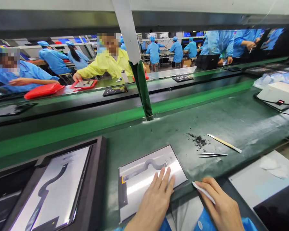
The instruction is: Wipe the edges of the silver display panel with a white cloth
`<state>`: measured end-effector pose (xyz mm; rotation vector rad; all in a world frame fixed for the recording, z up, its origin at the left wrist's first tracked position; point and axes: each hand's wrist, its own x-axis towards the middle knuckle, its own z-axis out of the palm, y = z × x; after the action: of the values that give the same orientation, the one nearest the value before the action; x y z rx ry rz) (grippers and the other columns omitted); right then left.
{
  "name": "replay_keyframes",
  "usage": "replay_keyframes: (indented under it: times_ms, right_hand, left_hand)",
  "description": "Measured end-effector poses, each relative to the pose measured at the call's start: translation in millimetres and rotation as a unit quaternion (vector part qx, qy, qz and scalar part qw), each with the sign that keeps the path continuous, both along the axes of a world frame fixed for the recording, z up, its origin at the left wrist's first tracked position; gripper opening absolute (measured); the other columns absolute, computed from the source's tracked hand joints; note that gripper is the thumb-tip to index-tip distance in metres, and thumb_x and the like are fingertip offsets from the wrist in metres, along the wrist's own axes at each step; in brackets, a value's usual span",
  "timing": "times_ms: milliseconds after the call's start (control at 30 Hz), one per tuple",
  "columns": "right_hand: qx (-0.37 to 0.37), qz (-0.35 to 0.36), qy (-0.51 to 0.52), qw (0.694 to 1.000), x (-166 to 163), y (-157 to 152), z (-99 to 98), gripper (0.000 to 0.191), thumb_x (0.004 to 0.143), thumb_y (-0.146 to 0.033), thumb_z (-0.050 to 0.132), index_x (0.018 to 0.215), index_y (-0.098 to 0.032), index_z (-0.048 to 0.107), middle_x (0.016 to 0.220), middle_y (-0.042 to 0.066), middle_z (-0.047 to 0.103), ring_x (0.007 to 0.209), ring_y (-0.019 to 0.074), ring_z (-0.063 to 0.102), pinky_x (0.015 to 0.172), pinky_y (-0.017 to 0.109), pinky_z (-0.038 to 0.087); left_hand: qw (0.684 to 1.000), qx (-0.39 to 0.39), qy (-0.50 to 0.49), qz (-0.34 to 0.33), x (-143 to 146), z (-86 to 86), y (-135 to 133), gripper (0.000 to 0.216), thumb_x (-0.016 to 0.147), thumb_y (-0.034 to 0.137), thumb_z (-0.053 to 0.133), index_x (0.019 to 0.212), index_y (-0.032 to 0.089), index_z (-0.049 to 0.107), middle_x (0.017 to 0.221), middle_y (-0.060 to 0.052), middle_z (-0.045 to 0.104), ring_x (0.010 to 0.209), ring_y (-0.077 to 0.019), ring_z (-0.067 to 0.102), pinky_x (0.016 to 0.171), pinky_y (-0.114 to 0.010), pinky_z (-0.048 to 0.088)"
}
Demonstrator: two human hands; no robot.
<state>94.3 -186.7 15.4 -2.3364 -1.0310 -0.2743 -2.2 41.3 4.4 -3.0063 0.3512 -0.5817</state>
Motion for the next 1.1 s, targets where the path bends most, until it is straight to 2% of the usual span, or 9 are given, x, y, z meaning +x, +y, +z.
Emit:
replay_keyframes:
  times_ms: [133,233,333,467,533,633,767,900,1100]
  right_hand:
    - [-0.004,-0.023,-0.042,0.999,-3,2,-1.8,0.032,0.103,-0.028,0.035,0.109,-0.025,0.067,0.100,0.006,0.073,0.072,0.0129,0.075,0.056,0.016,0.054]
    - [-0.013,-0.029,-0.072,0.997,-3,6,-1.8,0.034,0.103,-0.023,0.034,0.108,-0.024,0.067,0.100,0.006,0.073,0.074,0.0133,0.075,0.058,0.017,0.055]
    - [-0.017,-0.034,-0.085,0.996,-3,13,-1.1,0.036,0.103,-0.022,0.032,0.108,-0.022,0.067,0.099,0.006,0.073,0.076,0.0136,0.075,0.059,0.018,0.055]
    - [-0.003,-0.048,-0.094,0.994,-2,22,0.0,0.038,0.104,-0.022,0.030,0.105,-0.022,0.068,0.096,0.006,0.073,0.078,0.0134,0.074,0.059,0.017,0.053]
    - [-0.001,-0.042,-0.101,0.994,-2,26,0.9,0.037,0.104,-0.020,0.030,0.106,-0.021,0.068,0.096,0.006,0.073,0.079,0.0134,0.074,0.061,0.017,0.053]
    - [-0.007,-0.036,-0.110,0.993,-1,28,2.7,0.038,0.104,-0.018,0.030,0.106,-0.020,0.068,0.094,0.006,0.073,0.078,0.0135,0.074,0.061,0.017,0.053]
    - [-0.023,-0.035,-0.130,0.991,0,29,4.0,0.041,0.104,-0.017,0.027,0.105,-0.019,0.068,0.093,0.007,0.074,0.076,0.0133,0.074,0.060,0.018,0.051]
    - [-0.042,-0.039,-0.167,0.984,-1,31,4.6,0.045,0.105,-0.017,0.025,0.105,-0.019,0.071,0.092,0.007,0.075,0.073,0.0141,0.071,0.059,0.020,0.049]
    - [-0.075,-0.047,-0.187,0.978,-1,33,5.6,0.044,0.104,-0.012,0.027,0.106,-0.019,0.071,0.094,0.007,0.076,0.074,0.0148,0.070,0.060,0.022,0.048]
  left_hand:
    - [0.997,0.051,0.001,0.051,17,-8.9,-28,0.043,0.091,0.008,0.048,0.134,0.007,0.056,0.139,-0.022,0.057,0.127,-0.0342,0.058,0.091,-0.046,0.058]
    - [0.995,0.073,0.006,0.062,27,-3.6,-39,0.043,0.088,0.009,0.052,0.131,0.006,0.059,0.137,-0.024,0.058,0.124,-0.0350,0.060,0.082,-0.042,0.061]
    - [0.996,0.080,0.019,0.034,35,5.7,-34,0.037,0.088,0.008,0.053,0.123,0.003,0.063,0.129,-0.026,0.064,0.116,-0.0333,0.066,0.075,-0.037,0.062]
    - [0.997,0.053,-0.012,-0.053,45,12.1,-16,0.026,0.095,0.014,0.053,0.116,0.002,0.063,0.123,-0.023,0.068,0.120,-0.0319,0.063,0.091,-0.040,0.057]
    - [0.997,0.033,-0.031,-0.070,47,10.2,-11,0.026,0.099,0.017,0.048,0.117,0.005,0.061,0.123,-0.021,0.068,0.121,-0.0299,0.063,0.094,-0.041,0.056]
    - [0.996,0.017,-0.057,-0.073,48,4.0,-12,0.029,0.103,0.016,0.036,0.116,0.005,0.060,0.121,-0.019,0.070,0.114,-0.0266,0.068,0.092,-0.039,0.056]
    - [0.994,-0.011,-0.094,-0.044,47,2.3,-16,0.036,0.104,0.012,0.027,0.110,0.005,0.062,0.117,-0.018,0.072,0.110,-0.0258,0.070,0.090,-0.039,0.056]
    - [0.994,0.032,-0.075,-0.076,46,11.7,-13,0.032,0.104,0.014,0.034,0.113,0.004,0.063,0.119,-0.017,0.071,0.110,-0.0252,0.070,0.089,-0.036,0.056]
    - [0.994,0.051,-0.069,-0.068,45,14.4,-13,0.032,0.104,0.016,0.037,0.114,0.003,0.064,0.121,-0.018,0.071,0.112,-0.0256,0.069,0.091,-0.036,0.054]
